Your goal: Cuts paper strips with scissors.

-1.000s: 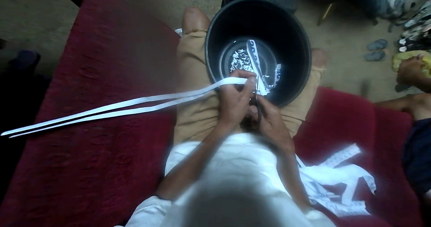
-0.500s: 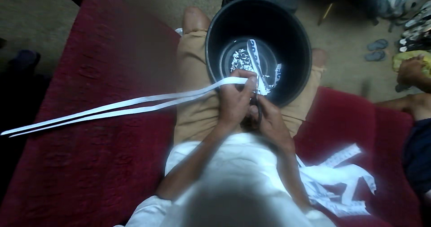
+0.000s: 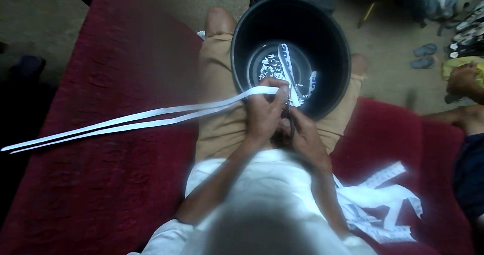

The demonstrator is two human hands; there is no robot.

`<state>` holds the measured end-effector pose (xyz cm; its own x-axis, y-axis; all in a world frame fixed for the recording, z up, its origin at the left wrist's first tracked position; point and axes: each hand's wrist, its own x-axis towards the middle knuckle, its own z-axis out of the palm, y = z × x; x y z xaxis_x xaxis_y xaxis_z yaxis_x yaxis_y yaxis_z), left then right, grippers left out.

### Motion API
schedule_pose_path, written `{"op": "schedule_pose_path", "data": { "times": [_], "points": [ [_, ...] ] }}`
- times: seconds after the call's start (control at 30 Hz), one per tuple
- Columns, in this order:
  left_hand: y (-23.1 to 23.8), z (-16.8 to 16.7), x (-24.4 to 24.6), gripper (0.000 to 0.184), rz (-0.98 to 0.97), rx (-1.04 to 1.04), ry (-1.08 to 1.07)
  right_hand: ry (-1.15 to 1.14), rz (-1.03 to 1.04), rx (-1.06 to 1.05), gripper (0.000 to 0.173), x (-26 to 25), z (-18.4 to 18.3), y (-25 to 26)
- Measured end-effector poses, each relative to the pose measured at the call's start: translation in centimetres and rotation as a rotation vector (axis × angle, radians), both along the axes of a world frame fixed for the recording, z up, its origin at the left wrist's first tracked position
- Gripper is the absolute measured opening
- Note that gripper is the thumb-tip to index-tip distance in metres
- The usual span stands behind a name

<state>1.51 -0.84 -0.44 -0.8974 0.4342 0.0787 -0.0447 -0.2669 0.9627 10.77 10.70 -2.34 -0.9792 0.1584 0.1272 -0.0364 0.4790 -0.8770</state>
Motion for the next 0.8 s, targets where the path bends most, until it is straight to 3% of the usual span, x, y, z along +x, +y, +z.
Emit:
{"op": "schedule_pose_path", "data": {
  "times": [0.8],
  "points": [
    [0.06,0.12,0.14,0.014,0.022,0.0,0.002,-0.003,-0.004,0.023,0.043,-0.02,0.09,-0.05]
  ]
}}
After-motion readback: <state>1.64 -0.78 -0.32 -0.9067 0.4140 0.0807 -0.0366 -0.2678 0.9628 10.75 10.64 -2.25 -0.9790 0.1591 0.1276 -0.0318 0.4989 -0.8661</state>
